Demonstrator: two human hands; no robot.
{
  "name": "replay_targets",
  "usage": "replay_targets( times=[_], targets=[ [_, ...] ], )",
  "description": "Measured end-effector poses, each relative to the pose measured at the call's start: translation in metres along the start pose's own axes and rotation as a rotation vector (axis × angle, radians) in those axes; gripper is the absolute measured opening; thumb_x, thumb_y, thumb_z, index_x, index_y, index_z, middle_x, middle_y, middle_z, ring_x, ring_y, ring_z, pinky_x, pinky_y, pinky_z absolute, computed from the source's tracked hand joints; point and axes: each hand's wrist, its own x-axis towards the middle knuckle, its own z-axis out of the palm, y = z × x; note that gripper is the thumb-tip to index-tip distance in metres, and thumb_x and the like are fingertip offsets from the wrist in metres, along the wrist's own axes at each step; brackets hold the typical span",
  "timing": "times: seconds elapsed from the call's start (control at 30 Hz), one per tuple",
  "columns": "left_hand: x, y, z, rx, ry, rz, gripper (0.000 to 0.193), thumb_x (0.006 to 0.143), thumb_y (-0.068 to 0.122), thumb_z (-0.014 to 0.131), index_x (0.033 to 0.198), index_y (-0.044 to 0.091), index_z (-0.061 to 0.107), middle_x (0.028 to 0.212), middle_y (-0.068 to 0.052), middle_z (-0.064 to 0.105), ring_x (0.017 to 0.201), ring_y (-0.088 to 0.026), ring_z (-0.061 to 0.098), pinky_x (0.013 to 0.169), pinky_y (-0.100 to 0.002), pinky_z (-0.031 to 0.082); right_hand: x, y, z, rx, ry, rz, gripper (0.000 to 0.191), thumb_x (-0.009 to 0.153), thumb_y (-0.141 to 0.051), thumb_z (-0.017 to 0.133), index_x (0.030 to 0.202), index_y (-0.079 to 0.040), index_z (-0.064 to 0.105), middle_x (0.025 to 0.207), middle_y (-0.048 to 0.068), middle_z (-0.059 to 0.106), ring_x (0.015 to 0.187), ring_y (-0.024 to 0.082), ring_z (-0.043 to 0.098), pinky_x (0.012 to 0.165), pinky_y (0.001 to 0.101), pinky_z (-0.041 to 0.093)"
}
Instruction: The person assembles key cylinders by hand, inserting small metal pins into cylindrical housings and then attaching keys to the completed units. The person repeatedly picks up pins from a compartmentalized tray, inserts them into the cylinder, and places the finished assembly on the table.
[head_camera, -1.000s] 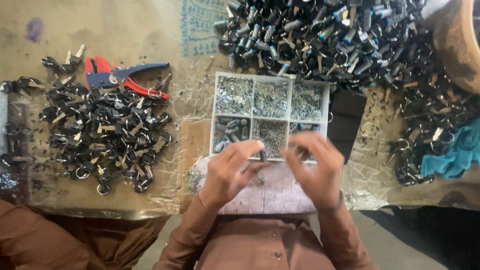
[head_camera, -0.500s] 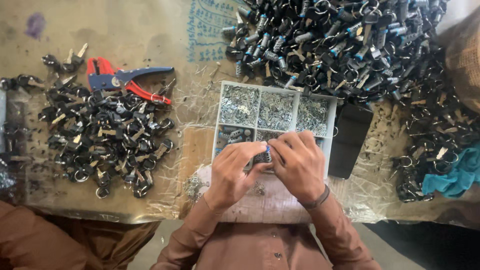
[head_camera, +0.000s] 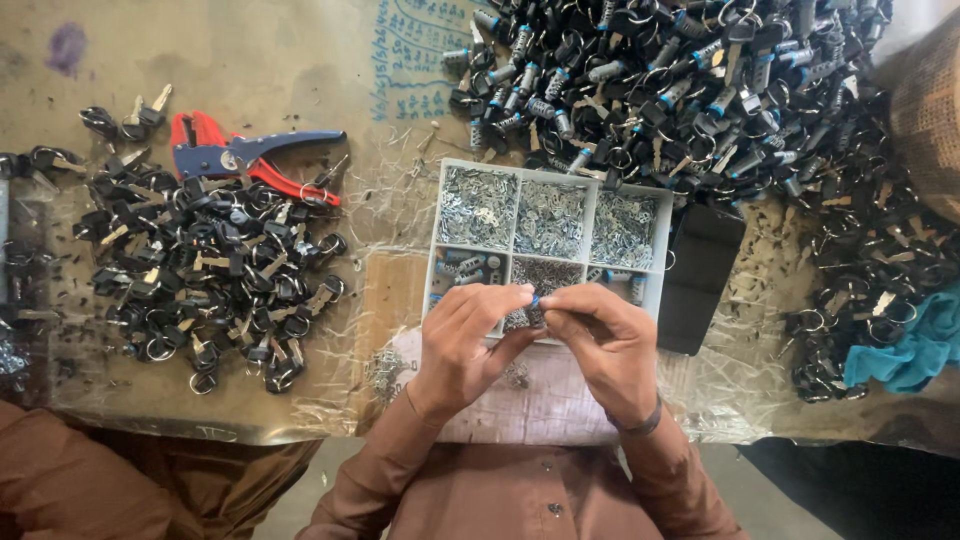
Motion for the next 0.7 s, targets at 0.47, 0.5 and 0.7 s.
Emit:
replay_targets(
  times=[0.47,0.5,0.7],
  targets=[
    [-0.0008,0.001,-0.0028,-0.015,0.017,0.03,0.038,0.086,0.016,0.085,0.117,0.007,0.066,0.116,-0.008,0.073,0.105,-0.027,0.07,0.095,-0.04,0.054,-0.0063,0.0033,0.0022,-0.287,0.028,-0.121,0.006,0.095,-0.002,0.072,0.099,0.001,0.073,0.09,0.006,0.074,0.08,0.01,0.068,0.072,0.0235,0.054],
    [-0.0008,0.0011,-0.0027,-0.016,0.013,0.033,0.038,0.086,0.016,0.085,0.117,0.006,0.066,0.116,-0.008,0.073,0.104,-0.027,0.07,0.094,-0.04,0.054,-0.0061,0.0027,0.0022,-0.293,0.024,-0.124,0.006,0.096,-0.002,0.071,0.099,0.001,0.073,0.091,0.006,0.074,0.08,0.01,0.068,0.072,0.0236,0.054],
    [-0.0007,0.0011,-0.003,-0.017,0.018,0.054,0.036,0.085,0.015,0.085,0.115,0.006,0.067,0.113,-0.008,0.073,0.101,-0.027,0.07,0.092,-0.04,0.054,-0.0059,-0.0016,0.0084,-0.323,0.063,-0.163,0.004,0.095,0.0,0.07,0.097,0.001,0.073,0.088,0.007,0.075,0.078,0.012,0.069,0.071,0.0233,0.053]
  ],
)
